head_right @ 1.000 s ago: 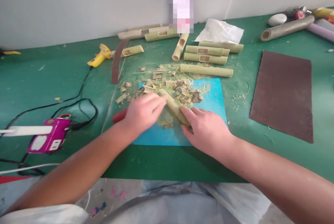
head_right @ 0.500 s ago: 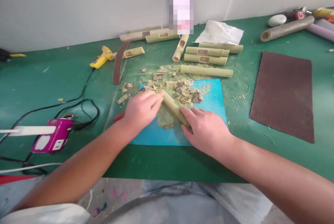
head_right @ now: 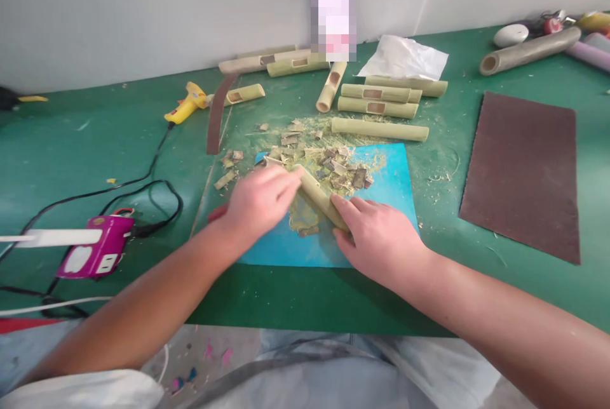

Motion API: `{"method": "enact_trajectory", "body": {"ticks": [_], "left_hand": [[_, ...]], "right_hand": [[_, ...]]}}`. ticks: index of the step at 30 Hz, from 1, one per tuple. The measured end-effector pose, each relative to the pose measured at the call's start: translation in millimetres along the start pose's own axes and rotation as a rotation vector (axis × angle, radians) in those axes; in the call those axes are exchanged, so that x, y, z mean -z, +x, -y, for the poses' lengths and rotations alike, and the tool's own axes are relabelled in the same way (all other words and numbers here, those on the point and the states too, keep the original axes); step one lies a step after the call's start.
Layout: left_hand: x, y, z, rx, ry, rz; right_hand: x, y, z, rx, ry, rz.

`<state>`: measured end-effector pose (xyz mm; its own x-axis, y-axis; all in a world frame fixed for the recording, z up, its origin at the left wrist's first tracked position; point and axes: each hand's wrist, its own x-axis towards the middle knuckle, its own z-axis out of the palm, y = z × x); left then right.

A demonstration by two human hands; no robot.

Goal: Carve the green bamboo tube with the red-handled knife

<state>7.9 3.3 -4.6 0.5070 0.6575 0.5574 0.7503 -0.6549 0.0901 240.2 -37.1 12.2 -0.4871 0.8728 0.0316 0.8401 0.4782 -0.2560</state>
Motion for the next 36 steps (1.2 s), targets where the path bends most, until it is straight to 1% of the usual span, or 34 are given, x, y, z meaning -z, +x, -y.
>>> {"method": "enact_trajectory", "body": {"ticks": [1,2,4,6,7,9,11,12,14,15,18,19,22,23,26,27,30,34,36], "left_hand": [[0.2,-0.2,-1.3,-0.069,-0.057,0.057],[0.3,-0.6,-2.4,-0.097,-0.102,0.093],[0.2,-1.7,-2.6,-0.118,-0.109,0.091],[-0.7,-3.1,-0.8,0.009,-0.011,0.035],[-1.4,-3.8,0.0,0.043,0.012,0.028],[-2.5,-4.8,0.5,-0.048,-0.031,0.045],[-2.7,-4.8,0.2,-0.114,-0.077,0.038],[-2.2,-4.3,0.3,-0.093,-0.070,0.050],[-0.9,-2.8,0.8,0.028,-0.011,0.030],[-0.2,-2.2,1.2,0.040,0.008,0.022],[0.8,-1.1,3.3,-0.120,-0.049,0.063],[0.8,-0.9,4.3,-0.128,-0.048,0.060],[0.1,-0.9,6.3,-0.011,0.045,-0.034],[-0.2,-1.1,6.1,-0.010,0.045,-0.003],[-1.4,-1.9,4.8,-0.101,-0.040,0.089],[-1.8,-1.9,4.7,-0.097,-0.036,0.078],[-2.4,-2.0,4.0,-0.011,0.024,-0.011],[-2.1,-3.9,-3.9,-0.088,-0.092,0.115],[-1.9,-5.0,-8.4,-0.088,-0.107,0.121]], "right_hand": [[-0.1,0.1,0.0,0.004,0.000,0.004],[-0.2,0.3,0.1,0.005,0.000,0.008],[0.1,0.7,0.9,0.001,0.000,0.018],[0.8,1.2,2.0,-0.009,-0.007,0.026],[1.1,1.3,2.5,-0.010,-0.009,0.029],[1.6,1.3,2.8,-0.007,-0.005,0.036],[1.6,1.0,2.5,-0.011,0.002,0.037],[1.4,0.8,2.2,-0.014,0.003,0.035],[1.0,0.6,1.6,-0.021,0.002,0.034],[0.9,0.6,1.4,-0.019,0.002,0.036],[0.7,1.0,1.4,-0.011,0.008,0.040],[0.6,1.0,1.5,-0.011,0.008,0.035],[0.1,0.5,1.5,-0.008,-0.003,0.009],[-0.2,0.1,1.4,-0.003,-0.006,0.003],[-0.8,-0.9,1.1,0.006,-0.004,-0.009],[-0.8,-1.0,1.0,0.004,-0.003,-0.011],[-0.3,-0.9,1.5,0.006,-0.007,-0.017],[1.6,-1.0,3.2,0.025,-0.072,-0.060],[3.1,-1.2,4.2,0.026,-0.123,-0.090]]}}
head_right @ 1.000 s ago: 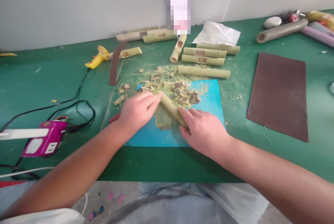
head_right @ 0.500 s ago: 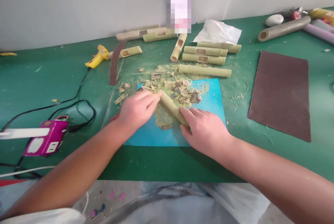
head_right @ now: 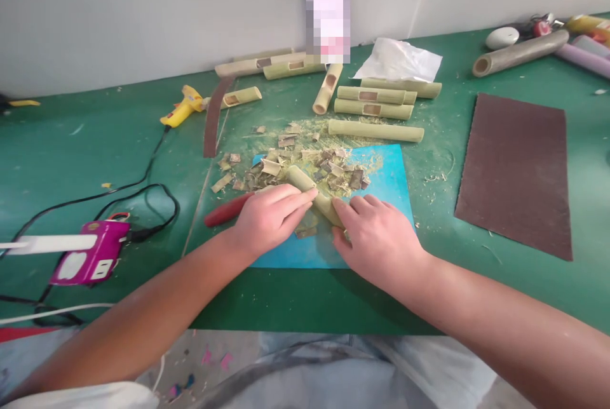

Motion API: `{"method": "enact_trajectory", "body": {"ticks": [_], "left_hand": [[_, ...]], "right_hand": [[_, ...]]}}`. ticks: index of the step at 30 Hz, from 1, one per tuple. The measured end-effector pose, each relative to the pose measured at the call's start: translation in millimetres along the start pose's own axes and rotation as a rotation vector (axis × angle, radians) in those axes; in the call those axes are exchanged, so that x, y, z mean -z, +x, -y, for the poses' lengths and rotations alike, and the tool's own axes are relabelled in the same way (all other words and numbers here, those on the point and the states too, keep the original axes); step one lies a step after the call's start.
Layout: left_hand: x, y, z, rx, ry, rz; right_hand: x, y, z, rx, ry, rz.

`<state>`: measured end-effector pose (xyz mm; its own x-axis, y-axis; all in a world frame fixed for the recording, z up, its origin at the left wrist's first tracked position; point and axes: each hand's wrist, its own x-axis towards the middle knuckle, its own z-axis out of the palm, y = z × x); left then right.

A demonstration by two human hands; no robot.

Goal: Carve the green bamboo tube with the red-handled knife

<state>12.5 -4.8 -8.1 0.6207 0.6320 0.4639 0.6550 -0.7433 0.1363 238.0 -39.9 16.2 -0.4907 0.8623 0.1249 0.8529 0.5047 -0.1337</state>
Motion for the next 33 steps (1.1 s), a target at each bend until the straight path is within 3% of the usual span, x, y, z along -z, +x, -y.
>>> {"method": "enact_trajectory", "body": {"ticks": [5,9,14,19,23,27,31,33], "left_hand": [[-1.3,0.4,-5.3,0.001,-0.012,-0.016],[-1.2,1.6,2.0,-0.042,-0.002,-0.018],[2.6,1.1,15.7,0.100,0.128,-0.091],[0.8,0.5,11.7,0.023,0.013,-0.010],[-2.3,3.3,13.7,0.105,0.084,-0.084],[-3.2,4.2,16.3,0.012,0.032,-0.032],[-2.6,4.1,20.2,0.112,0.130,-0.100],[-2.4,4.0,20.0,0.077,0.131,-0.070]], "right_hand": [[1.6,1.8,-0.2,0.010,-0.044,-0.029],[-1.5,3.8,-2.4,0.046,0.020,-0.052],[-4.5,1.8,-5.0,0.020,0.124,-0.048],[-4.9,0.2,-5.8,0.008,0.154,-0.006],[-3.8,1.0,-5.2,0.001,0.153,0.005],[-3.1,1.6,-4.8,-0.003,0.151,0.008],[-3.7,1.2,-5.2,-0.009,0.147,-0.002],[-4.2,1.0,-5.4,0.001,0.147,0.000]]}}
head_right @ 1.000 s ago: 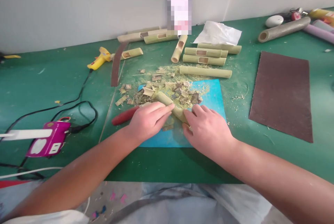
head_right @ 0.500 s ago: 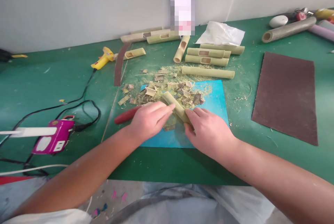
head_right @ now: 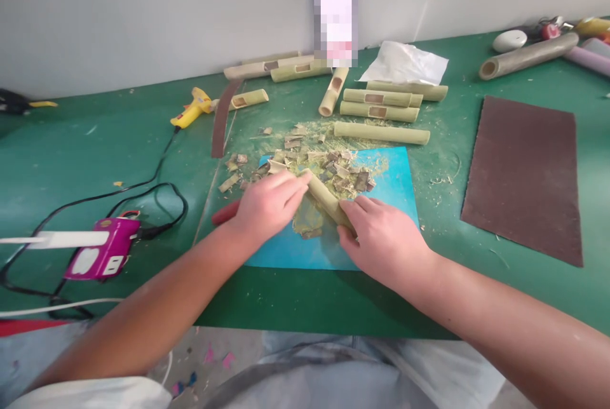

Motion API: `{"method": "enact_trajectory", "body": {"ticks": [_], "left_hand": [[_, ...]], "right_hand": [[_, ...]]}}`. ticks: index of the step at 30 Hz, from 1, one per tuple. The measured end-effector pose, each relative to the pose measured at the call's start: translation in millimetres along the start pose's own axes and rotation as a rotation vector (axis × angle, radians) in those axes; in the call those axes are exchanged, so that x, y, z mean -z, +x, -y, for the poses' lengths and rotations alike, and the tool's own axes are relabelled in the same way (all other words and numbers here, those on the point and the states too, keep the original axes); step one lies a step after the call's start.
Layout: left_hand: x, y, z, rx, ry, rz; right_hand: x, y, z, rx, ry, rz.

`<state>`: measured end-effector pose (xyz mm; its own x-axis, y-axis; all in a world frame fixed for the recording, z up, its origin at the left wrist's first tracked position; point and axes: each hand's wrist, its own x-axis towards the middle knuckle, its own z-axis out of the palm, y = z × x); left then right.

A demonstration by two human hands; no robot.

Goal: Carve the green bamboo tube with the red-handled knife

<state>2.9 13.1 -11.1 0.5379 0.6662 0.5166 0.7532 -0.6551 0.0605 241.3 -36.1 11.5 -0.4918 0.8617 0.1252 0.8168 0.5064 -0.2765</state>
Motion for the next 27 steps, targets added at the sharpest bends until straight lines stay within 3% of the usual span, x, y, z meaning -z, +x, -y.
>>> {"method": "enact_trajectory", "body": {"ticks": [3,6,10,14,18,23,27], "left_hand": [[0.0,0.0,-1.1,-0.054,-0.013,0.003],[-0.1,0.1,-1.5,-0.007,0.027,-0.051],[0.2,0.2,-2.7,-0.056,-0.030,0.022],[0.1,2.0,-3.8,-0.015,0.042,-0.069],[-0.8,1.6,-7.8,-0.065,-0.001,-0.007],[-0.7,-0.5,-8.1,0.017,0.014,-0.048],[1.1,-1.2,-11.8,-0.027,-0.084,0.024]], "right_hand": [[-0.3,-0.1,-0.1,0.001,-0.008,0.003],[-0.2,0.0,-0.2,-0.003,-0.022,-0.004],[-0.7,-0.5,-0.6,0.009,-0.034,-0.010],[-1.3,-1.2,-0.9,0.018,-0.061,-0.024],[-1.2,-1.2,-0.5,0.037,-0.073,-0.035],[-0.7,-1.0,0.9,0.045,-0.104,-0.096],[-1.8,-1.0,0.5,0.075,-0.103,-0.139]]}}
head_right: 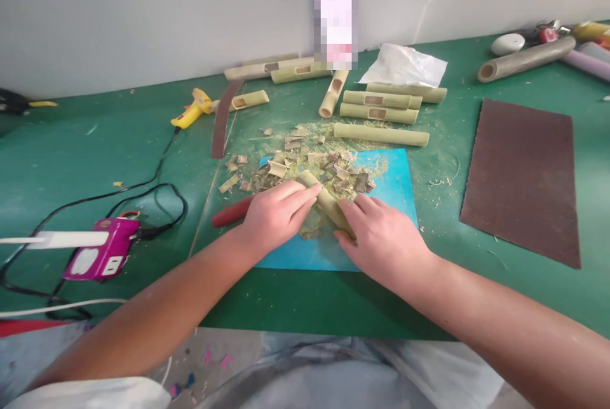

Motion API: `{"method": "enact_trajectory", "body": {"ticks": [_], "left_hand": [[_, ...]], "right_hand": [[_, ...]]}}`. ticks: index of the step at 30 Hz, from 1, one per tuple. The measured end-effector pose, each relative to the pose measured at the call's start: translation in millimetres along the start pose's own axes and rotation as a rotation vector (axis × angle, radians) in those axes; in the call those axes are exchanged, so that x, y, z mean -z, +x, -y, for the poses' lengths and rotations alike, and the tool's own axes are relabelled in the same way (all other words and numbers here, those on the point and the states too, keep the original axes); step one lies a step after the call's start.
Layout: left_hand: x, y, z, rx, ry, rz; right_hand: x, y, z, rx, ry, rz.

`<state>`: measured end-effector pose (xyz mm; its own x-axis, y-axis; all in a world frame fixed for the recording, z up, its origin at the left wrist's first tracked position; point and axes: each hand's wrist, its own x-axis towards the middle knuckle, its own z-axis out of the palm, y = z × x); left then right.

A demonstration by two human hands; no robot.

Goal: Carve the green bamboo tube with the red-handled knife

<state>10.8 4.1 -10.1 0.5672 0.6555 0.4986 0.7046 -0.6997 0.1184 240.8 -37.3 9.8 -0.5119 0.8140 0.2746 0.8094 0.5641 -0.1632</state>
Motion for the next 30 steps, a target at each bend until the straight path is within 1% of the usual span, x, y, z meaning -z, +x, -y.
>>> {"method": "enact_trajectory", "body": {"ticks": [2,6,8,11,14,16,18,21,22,26,30], "left_hand": [[-0.2,0.5,1.7,0.008,-0.006,-0.017],[-2.3,1.8,12.6,0.068,0.029,-0.126],[-2.8,1.5,14.9,0.076,0.019,-0.149],[-1.7,-0.6,9.4,0.068,-0.036,-0.125],[0.2,-2.8,1.0,0.043,-0.112,-0.038],[0.9,-3.2,-0.3,0.024,-0.127,-0.009],[1.1,-2.7,2.4,0.028,-0.094,-0.036],[0.9,-1.6,7.5,0.070,-0.020,-0.103],[0.9,-1.5,8.2,0.072,-0.011,-0.099],[1.1,-1.6,8.9,0.028,-0.073,-0.002],[2.4,-0.3,13.1,0.046,-0.043,-0.072]], "right_hand": [[-1.0,-0.5,-0.7,-0.007,0.028,0.003],[-1.8,-1.5,-1.3,-0.045,0.083,0.030],[-1.8,-1.5,-1.1,-0.062,0.100,0.046],[-1.9,-1.1,-0.4,-0.091,0.119,0.070],[-1.8,-0.7,0.7,-0.118,0.133,0.117],[-1.2,-0.1,1.1,-0.135,0.142,0.145],[-0.4,0.6,1.1,-0.147,0.151,0.162],[0.3,1.7,0.6,-0.161,0.160,0.175],[0.4,2.1,0.4,-0.164,0.162,0.179],[1.1,3.4,0.4,-0.164,0.170,0.195],[2.9,3.6,1.5,-0.176,0.143,0.188]]}}
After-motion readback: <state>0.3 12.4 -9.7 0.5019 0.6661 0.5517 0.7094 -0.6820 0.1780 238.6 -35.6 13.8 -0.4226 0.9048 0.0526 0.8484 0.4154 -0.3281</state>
